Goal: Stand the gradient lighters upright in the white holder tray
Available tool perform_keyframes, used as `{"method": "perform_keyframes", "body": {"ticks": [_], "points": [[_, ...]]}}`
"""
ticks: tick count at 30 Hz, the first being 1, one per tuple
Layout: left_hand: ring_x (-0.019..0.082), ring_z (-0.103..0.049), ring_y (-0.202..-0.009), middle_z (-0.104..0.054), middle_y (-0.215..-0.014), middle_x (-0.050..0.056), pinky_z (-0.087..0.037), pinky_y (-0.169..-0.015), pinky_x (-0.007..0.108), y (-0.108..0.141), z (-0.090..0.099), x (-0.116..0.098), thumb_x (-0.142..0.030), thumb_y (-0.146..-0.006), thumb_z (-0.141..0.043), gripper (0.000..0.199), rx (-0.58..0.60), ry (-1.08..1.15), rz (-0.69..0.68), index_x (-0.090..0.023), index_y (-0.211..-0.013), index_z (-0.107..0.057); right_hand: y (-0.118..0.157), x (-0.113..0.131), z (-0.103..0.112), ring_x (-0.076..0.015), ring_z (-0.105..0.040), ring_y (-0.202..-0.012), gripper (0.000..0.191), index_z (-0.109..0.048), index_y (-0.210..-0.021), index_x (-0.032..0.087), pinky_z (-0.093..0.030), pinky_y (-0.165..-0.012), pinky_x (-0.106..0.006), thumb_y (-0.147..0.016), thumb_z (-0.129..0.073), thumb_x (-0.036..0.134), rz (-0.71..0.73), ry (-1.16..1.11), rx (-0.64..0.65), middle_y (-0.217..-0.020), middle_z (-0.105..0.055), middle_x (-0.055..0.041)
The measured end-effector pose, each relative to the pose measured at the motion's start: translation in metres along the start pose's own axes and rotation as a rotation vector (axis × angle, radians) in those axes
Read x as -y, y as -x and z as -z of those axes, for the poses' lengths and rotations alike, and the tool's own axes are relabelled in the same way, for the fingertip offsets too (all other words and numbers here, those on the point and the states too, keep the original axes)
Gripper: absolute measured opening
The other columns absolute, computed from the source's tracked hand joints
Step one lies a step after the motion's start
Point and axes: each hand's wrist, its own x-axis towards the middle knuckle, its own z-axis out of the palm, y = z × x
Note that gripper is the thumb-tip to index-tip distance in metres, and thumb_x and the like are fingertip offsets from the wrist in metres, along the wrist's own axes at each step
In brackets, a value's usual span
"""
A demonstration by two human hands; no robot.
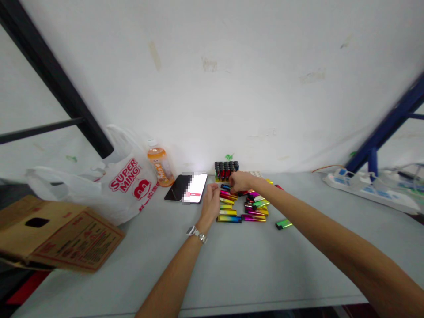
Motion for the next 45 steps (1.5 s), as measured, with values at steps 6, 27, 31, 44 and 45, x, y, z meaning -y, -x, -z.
{"method": "perform_keyframes", "body": {"ticks": [6, 27, 31, 44, 45], "points": [[0.021, -0.063, -0.106, -0.067, -0.111, 0.011, -0.051, -0.092, 0.036, 0.003, 0.002, -0.011, -0.037, -0.092, -0.054, 0.026, 0.02, 0.084, -0.13, -0.017, -0.108, -0.06, 0.033, 0.0, -0.003, -0.0133, -0.058, -0.063, 0.029, -0.069, -0.096, 0.017, -0.036, -0.055, -0.022, -0.071, -0.071, 0.033, 0.047, -0.309, -0.259, -0.077, -0.069, -0.0014], [0.01, -0.05, -0.055, -0.052, -0.067, -0.006, -0.043, -0.053, 0.02, 0.026, -0.008, -0.026, -0.045, -0.089, -0.059, 0.025, 0.182, 0.26, -0.234, -0.022, -0.093, -0.05, 0.093, 0.026, -0.077, -0.0103, -0.042, -0.048, 0.035, -0.06, -0.071, 0.019, -0.032, -0.048, -0.023, -0.092, -0.051, 0.045, 0.055, -0.855, -0.711, -0.055, -0.052, 0.0026], [0.011, -0.052, -0.06, -0.053, -0.069, -0.005, -0.043, -0.054, 0.021, 0.029, -0.007, -0.033, -0.046, -0.086, -0.061, 0.027, 0.196, 0.25, -0.206, -0.022, -0.092, -0.051, 0.09, 0.027, -0.08, -0.0103, -0.04, -0.048, 0.039, -0.056, -0.063, 0.019, -0.029, -0.047, -0.023, -0.092, -0.051, 0.044, 0.061, -0.841, -0.729, -0.052, -0.046, 0.0032], [0.012, -0.044, -0.057, -0.047, -0.057, -0.001, -0.035, -0.05, 0.022, 0.032, -0.009, -0.029, -0.046, -0.088, -0.052, 0.039, 0.164, 0.007, -0.238, -0.017, -0.062, -0.054, 0.09, 0.028, -0.08, -0.0101, -0.036, -0.049, 0.041, -0.062, -0.062, 0.016, -0.028, -0.049, -0.024, -0.093, -0.05, 0.04, 0.048, -0.832, -0.748, -0.052, -0.044, 0.0026], [0.012, -0.044, -0.057, -0.047, -0.058, -0.002, -0.035, -0.05, 0.022, 0.032, -0.009, -0.029, -0.045, -0.088, -0.051, 0.038, 0.159, -0.004, -0.247, -0.017, -0.062, -0.054, 0.09, 0.028, -0.08, -0.0101, -0.036, -0.049, 0.041, -0.062, -0.062, 0.016, -0.028, -0.049, -0.024, -0.092, -0.05, 0.04, 0.047, -0.828, -0.75, -0.051, -0.044, 0.0026]]}}
